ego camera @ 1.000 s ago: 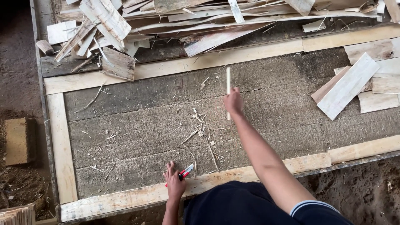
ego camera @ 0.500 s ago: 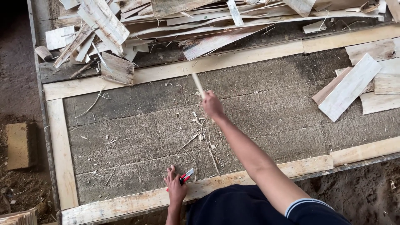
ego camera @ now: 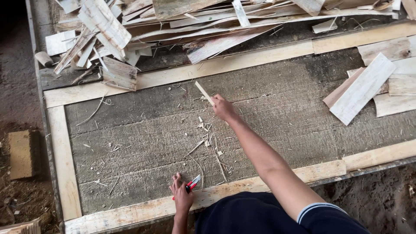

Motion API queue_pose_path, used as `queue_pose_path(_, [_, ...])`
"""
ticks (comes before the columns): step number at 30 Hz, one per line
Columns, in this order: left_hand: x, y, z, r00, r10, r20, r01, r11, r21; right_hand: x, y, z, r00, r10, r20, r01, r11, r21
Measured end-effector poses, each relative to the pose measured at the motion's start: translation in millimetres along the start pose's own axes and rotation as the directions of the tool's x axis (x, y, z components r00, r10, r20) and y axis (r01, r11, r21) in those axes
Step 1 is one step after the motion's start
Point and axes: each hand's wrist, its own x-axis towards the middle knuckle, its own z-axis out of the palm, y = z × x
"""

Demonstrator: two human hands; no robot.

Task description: The person scrapes a wooden frame on a workbench using a small wooden stick held in the right hand while holding a utility knife in the left hand. The person repeatedly scrapes along the frame edges and discards the stick after use.

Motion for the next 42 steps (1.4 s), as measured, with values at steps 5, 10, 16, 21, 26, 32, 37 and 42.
queue_pose_path(5, [-1.0,-0.6,0.5,0.999,-0.019,0.028,0.018,0.999,0.043,-25.7,31.0,-38.7,0.955,0.145,-0.258,-0.124,0.988,0.096])
queue_pose_path(10, [2.4,0.5,3.0,0.998,-0.049,0.045,0.045,0.995,0.084,-93.7,102.4,-112.9,0.747,0.494,-0.446,-0.404,0.869,0.285])
queue_pose_path(16, [1.5,6.5,1.9,0.998,-0.040,0.041,0.038,0.998,0.058,-137.0,82.9,-123.7,0.470,0.801,-0.371,-0.591,0.598,0.541])
queue_pose_path(21, [1.0,7.7,4.5,0.998,-0.062,0.034,0.058,0.994,0.093,-118.7,57.6,-46.2,0.948,0.161,-0.276,-0.163,0.987,0.016])
queue_pose_path(26, [1.7,6.4,6.9,0.999,-0.044,0.028,0.041,0.993,0.108,-147.0,41.1,-27.9,0.978,0.065,-0.196,-0.056,0.997,0.055])
queue_pose_path(32, [2.5,-2.6,10.2,1.000,0.016,0.012,-0.018,0.991,0.129,-224.7,138.8,-106.0,0.773,0.474,-0.422,-0.433,0.880,0.195])
queue_pose_path(37, [-4.1,6.8,1.2,0.997,-0.018,0.072,0.008,0.992,0.128,-270.2,203.3,-118.6,0.648,0.541,-0.536,-0.662,0.748,-0.046])
queue_pose_path(42, [12.7,-31.6,38.4,0.995,-0.037,-0.098,0.058,0.971,0.230,-266.3,124.0,-69.1,0.885,0.364,-0.290,-0.412,0.903,-0.122])
